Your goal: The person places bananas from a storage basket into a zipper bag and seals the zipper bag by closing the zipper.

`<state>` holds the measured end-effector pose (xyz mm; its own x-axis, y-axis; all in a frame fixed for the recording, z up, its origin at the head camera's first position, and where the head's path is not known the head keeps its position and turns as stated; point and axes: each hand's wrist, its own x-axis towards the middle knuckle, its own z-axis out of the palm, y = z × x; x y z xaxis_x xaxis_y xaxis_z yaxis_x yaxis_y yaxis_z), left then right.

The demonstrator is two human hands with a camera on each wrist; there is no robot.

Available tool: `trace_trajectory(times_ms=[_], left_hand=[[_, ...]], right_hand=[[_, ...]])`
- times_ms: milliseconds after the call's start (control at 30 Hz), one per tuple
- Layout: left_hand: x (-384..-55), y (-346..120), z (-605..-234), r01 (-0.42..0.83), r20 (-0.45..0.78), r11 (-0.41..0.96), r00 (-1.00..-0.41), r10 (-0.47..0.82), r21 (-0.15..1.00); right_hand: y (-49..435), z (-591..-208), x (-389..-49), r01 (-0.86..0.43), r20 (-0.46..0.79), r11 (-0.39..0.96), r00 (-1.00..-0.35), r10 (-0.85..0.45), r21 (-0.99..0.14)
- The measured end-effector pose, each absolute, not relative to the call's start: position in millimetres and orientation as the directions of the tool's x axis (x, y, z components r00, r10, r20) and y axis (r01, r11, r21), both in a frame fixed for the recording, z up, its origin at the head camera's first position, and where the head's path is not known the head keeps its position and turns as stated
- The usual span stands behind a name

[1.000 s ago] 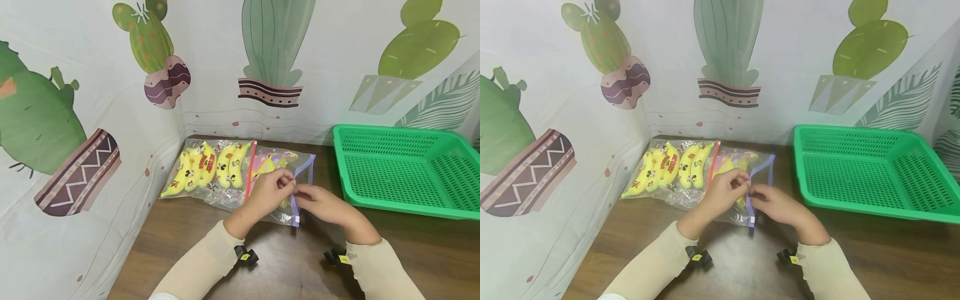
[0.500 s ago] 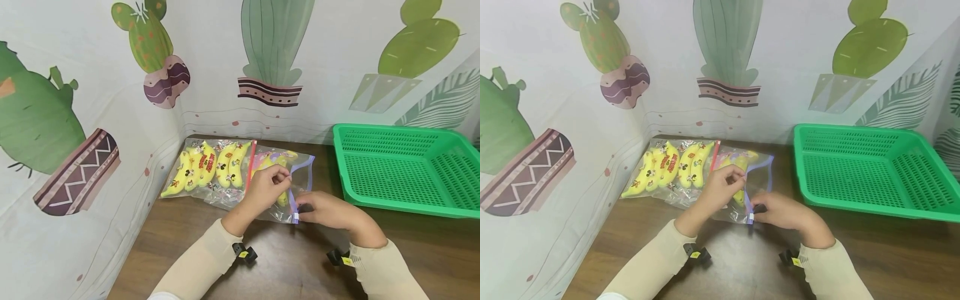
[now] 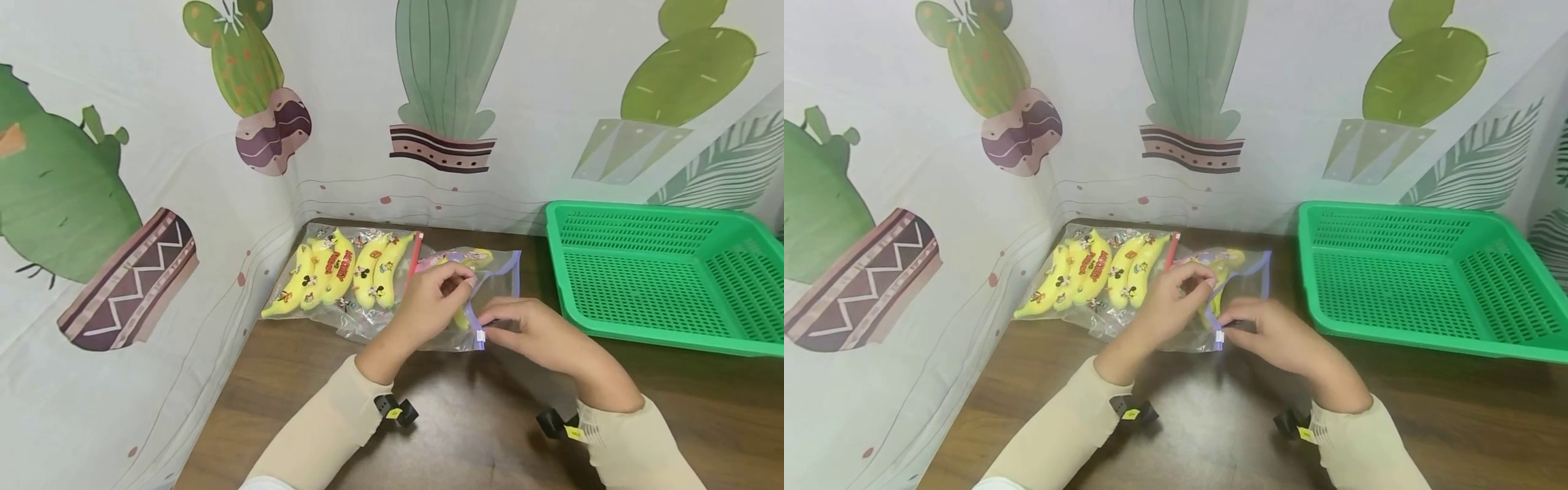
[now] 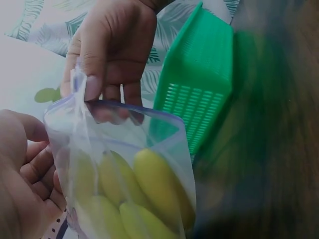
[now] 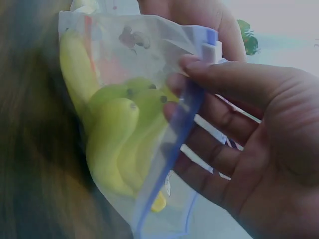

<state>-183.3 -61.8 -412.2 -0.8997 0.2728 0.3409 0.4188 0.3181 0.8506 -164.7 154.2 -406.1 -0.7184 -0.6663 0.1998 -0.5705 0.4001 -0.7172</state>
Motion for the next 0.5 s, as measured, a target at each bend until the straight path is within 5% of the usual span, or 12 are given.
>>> trace_trajectory(times_ms=[300, 500], left_hand=[[-180, -66, -402, 0.479, 0.406, 0.279, -0.869, 0.283, 0.832], [-181, -67, -400, 0.492, 0.396, 0.323, -0.861, 0.32, 0.808]], right_hand=[[149, -399, -160, -0.621, 0.378, 0.359, -0.743, -0.553, -0.696], [145, -402, -162, -0.552, 0.412, 0.371, -0.822, -0.392, -0.747]])
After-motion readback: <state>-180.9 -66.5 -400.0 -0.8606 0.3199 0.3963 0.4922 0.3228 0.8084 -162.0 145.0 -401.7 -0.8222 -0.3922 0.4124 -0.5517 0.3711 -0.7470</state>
